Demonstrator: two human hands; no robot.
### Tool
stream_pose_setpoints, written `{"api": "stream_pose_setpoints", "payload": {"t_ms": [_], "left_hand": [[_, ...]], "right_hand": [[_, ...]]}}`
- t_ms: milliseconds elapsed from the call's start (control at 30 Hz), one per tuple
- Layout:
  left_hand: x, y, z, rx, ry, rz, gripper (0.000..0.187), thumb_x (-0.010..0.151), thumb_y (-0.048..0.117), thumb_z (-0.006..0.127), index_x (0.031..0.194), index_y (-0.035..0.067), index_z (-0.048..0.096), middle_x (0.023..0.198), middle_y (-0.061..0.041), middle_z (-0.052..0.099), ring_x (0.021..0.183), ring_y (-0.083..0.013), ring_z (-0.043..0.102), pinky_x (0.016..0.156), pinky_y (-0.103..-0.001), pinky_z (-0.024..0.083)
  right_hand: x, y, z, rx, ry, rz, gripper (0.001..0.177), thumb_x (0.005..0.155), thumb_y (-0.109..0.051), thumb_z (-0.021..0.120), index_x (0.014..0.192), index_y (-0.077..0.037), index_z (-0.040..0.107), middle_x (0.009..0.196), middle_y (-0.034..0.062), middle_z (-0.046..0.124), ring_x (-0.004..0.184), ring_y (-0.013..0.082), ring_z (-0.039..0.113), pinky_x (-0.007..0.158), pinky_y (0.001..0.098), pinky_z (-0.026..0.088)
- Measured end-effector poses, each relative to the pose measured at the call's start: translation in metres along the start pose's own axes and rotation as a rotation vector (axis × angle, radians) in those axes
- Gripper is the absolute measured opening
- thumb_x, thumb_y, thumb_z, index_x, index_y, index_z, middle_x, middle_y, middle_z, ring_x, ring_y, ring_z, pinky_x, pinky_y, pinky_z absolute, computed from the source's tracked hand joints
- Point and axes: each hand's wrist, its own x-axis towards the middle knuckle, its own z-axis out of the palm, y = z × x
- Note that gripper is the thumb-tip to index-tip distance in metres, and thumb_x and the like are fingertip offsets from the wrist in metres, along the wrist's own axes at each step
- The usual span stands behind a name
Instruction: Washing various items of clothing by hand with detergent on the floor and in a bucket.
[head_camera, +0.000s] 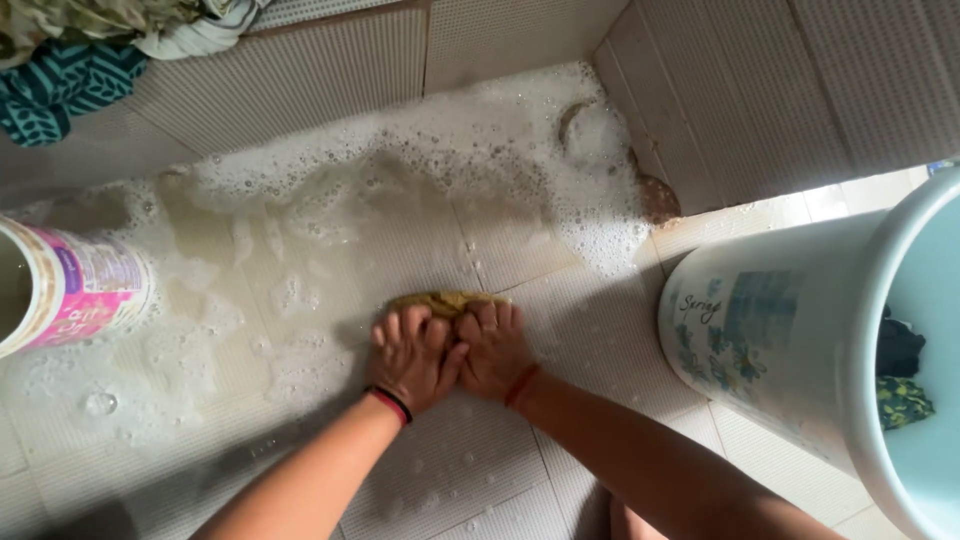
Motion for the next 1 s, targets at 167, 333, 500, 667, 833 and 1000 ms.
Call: {"api": "stream_pose_setpoints", "payload": {"t_ms": [167, 333, 500, 667, 833, 1000], "left_hand": [[0.096, -0.009, -0.042, -0.037, 0.085, -0.111, 0.054, 0.103, 0.052, 0.033, 0.116, 0.010, 0.064, 0.124, -0.015, 0.057, 0.114, -0.0315, 0.051, 0.095, -0.052, 0.037], [0.103, -0.018, -0.013, 0.066, 0.313, -0.116, 0.046, 0.103, 0.047, 0.038, 0.118, 0.013, 0.064, 0.127, -0.017, 0.058, 0.118, -0.0334, 0.050, 0.098, -0.052, 0.036], [-0.003, 0.009, -0.001, -0.112, 0.287, 0.053, 0.045, 0.102, 0.050, 0.041, 0.113, 0.011, 0.059, 0.119, -0.016, 0.056, 0.110, -0.0345, 0.050, 0.097, -0.057, 0.035], [0.026, 0.007, -0.019, -0.051, -0.053, -0.081, 0.049, 0.096, 0.054, 0.040, 0.112, 0.012, 0.061, 0.121, -0.014, 0.057, 0.111, -0.0332, 0.051, 0.093, -0.057, 0.035], [0.114, -0.007, -0.052, -0.026, -0.014, -0.361, 0.054, 0.101, 0.049, 0.036, 0.131, 0.010, 0.059, 0.141, -0.017, 0.049, 0.128, -0.0331, 0.047, 0.106, -0.053, 0.031], [0.082, -0.022, -0.020, 0.033, 0.213, 0.028, 0.069, 0.105, 0.050, 0.038, 0.153, 0.001, 0.035, 0.163, -0.022, 0.030, 0.150, -0.0375, 0.028, 0.121, -0.052, 0.019]], "right_hand": [[0.095, 0.020, -0.022, 0.019, -0.015, 0.136, 0.042, 0.099, -0.037, 0.040, 0.120, -0.007, 0.060, 0.119, 0.0178, 0.059, 0.107, 0.0344, 0.052, 0.090, 0.0509, 0.037], [0.093, 0.031, 0.002, -0.095, 0.036, 0.174, 0.039, 0.096, -0.034, 0.044, 0.115, -0.004, 0.061, 0.121, 0.0164, 0.060, 0.114, 0.0356, 0.053, 0.096, 0.0512, 0.038], [0.005, -0.008, -0.012, 0.112, 0.080, 0.067, 0.038, 0.101, -0.035, 0.043, 0.111, -0.004, 0.062, 0.112, 0.0205, 0.058, 0.100, 0.0357, 0.052, 0.090, 0.0526, 0.039], [0.027, 0.002, -0.009, 0.019, -0.076, 0.045, 0.040, 0.100, -0.038, 0.042, 0.114, -0.006, 0.063, 0.114, 0.0197, 0.060, 0.104, 0.0360, 0.054, 0.090, 0.0524, 0.040], [0.113, 0.023, -0.021, 0.024, 0.026, 0.230, 0.044, 0.101, -0.037, 0.043, 0.132, -0.008, 0.057, 0.144, 0.0143, 0.053, 0.137, 0.0333, 0.045, 0.114, 0.0517, 0.033], [0.089, 0.019, -0.048, 0.005, -0.124, -0.024, 0.073, 0.088, -0.034, 0.058, 0.151, -0.002, 0.039, 0.157, 0.0214, 0.035, 0.148, 0.0396, 0.027, 0.120, 0.0529, 0.018]]}}
